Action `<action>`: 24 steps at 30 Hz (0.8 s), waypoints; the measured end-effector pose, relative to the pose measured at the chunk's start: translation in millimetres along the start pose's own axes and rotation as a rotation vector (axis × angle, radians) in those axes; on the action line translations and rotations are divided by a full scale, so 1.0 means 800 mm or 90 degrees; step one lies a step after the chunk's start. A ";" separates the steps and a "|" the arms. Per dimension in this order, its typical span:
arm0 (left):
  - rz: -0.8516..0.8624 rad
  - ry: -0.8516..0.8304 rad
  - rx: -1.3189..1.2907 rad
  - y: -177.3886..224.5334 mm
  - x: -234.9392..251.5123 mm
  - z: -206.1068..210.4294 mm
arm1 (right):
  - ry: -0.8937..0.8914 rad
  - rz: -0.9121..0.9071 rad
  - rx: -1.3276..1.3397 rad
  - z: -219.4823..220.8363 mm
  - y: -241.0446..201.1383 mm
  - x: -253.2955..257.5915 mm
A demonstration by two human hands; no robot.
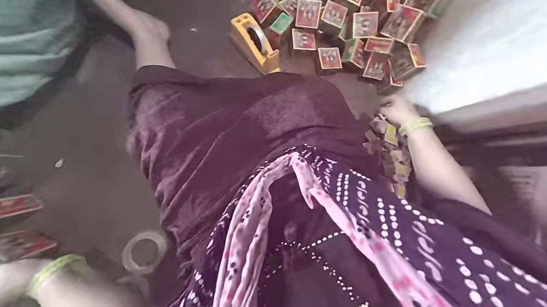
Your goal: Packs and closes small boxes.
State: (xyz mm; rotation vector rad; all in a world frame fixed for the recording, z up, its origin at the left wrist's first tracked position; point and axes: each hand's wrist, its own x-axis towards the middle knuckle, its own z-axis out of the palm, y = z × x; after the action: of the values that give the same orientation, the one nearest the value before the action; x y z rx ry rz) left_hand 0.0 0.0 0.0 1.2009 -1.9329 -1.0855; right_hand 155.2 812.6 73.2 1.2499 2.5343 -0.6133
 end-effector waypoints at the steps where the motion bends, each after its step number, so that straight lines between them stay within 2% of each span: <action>1: 0.066 -0.001 0.063 0.010 -0.012 0.002 | -0.028 0.007 -0.069 0.008 0.009 0.003; 4: 0.160 -0.079 0.052 0.097 -0.104 -0.014 | -0.083 0.022 -0.216 0.038 0.034 0.003; 6: 0.254 -0.142 -0.111 0.136 -0.157 -0.017 | -0.098 0.035 -0.251 0.054 0.041 0.004; 9: 0.419 -0.414 -0.329 0.153 -0.200 -0.011 | -0.130 0.022 -0.312 0.067 0.037 -0.002; 11: 0.338 -0.618 -0.417 0.174 -0.247 -0.004 | -0.155 0.048 -0.307 0.067 0.025 -0.013; 13: 0.261 -0.790 -0.390 0.197 -0.299 0.000 | -0.146 0.049 -0.305 0.067 0.018 -0.018; 15: 0.245 -0.957 -0.313 0.215 -0.348 0.006 | -0.135 0.015 -0.293 0.070 0.021 -0.019; 19: 0.245 -1.224 -0.324 0.214 -0.429 0.034 | -0.055 -0.064 -0.166 0.055 0.010 -0.025; 21: 0.313 -1.262 -0.334 0.198 -0.450 0.052 | 0.048 -0.105 -0.006 0.044 -0.008 -0.032; 24: 0.314 -1.250 -0.296 0.183 -0.458 0.067 | 0.136 -0.220 0.300 0.030 -0.058 -0.056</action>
State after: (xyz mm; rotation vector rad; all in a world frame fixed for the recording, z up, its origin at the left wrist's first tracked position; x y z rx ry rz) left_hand 43.3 388.8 75.6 -1.1934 -2.4202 -2.5092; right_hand 145.5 745.1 82.1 1.0524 2.9227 -1.2756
